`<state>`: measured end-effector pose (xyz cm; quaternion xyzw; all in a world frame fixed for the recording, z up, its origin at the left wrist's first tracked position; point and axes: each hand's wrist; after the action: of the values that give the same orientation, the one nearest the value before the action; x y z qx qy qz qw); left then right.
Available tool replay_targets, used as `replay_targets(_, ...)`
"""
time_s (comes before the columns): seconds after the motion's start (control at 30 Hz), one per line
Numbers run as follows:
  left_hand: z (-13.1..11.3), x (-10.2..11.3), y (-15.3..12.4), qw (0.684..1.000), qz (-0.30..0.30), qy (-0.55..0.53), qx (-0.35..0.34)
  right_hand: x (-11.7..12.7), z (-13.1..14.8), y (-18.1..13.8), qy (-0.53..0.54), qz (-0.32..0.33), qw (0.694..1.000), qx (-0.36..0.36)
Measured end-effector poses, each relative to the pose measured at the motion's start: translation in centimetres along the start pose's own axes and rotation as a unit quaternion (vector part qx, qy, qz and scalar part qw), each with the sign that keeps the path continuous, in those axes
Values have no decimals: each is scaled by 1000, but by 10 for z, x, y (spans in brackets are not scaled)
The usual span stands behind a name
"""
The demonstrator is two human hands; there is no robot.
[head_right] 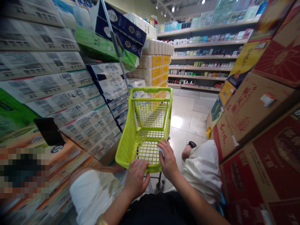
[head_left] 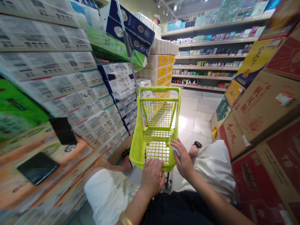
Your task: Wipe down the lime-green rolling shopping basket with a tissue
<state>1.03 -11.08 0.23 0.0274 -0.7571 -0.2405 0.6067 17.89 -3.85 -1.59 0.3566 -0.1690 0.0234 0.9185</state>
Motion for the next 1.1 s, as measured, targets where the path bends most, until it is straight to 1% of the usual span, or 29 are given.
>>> replay_targets(0.13, 2, 2, -1, 1000, 5, -6, 6, 0, 18, -27, -15, 30, 999, 23)
replay_targets(0.2, 2, 4, -1, 1000, 5, -8, 8, 0, 20, -29, -17, 40, 998, 36)
replay_targets(0.27, 2, 4, -2, 1000, 5, -8, 7, -1, 15, -20, -17, 38, 998, 43)
replay_targets(0.4, 1, 3, -1, 1000, 1, 0, 11, -3, 0, 7, -8, -3, 1000, 26)
replay_targets(0.47, 0, 2, -1, 1000, 1, 6, 13, -3, -2, 9, -4, -12, 1000, 14)
replay_targets(0.53, 0, 1, -1, 1000, 1, 10, 14, -3, 2, 1, -8, -3, 1000, 12)
replay_targets(0.67, 1, 3, -3, 1000, -1, 3, 16, 0, 17, -27, -23, 26, 999, 29)
replay_targets(0.73, 2, 4, -3, 1000, -2, 0, 17, 1, 20, -31, -29, 39, 998, 42)
replay_targets(0.83, 3, 5, -2, 1000, 0, -2, 15, 1, 11, -15, -31, 43, 997, 48)
replay_targets(0.97, 3, 6, 2, 1000, 4, -3, 14, 0, -10, 19, -26, -2, 999, 25)
replay_targets(1.03, 4, 5, 3, 1000, 2, 0, 14, -1, -12, 25, -23, -7, 1000, 15)
replay_targets(1.1, 5, 5, 4, 1000, -2, 2, 12, -1, -7, 19, -22, 3, 1000, 11)
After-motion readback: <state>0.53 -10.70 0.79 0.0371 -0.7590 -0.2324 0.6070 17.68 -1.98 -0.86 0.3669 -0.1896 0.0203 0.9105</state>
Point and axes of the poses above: each hand's wrist, its own y-axis towards the middle knuckle, its own x-axis out of the back of the hand, z = x × y, and after that the axes turned 10 degrees about y, right-handed
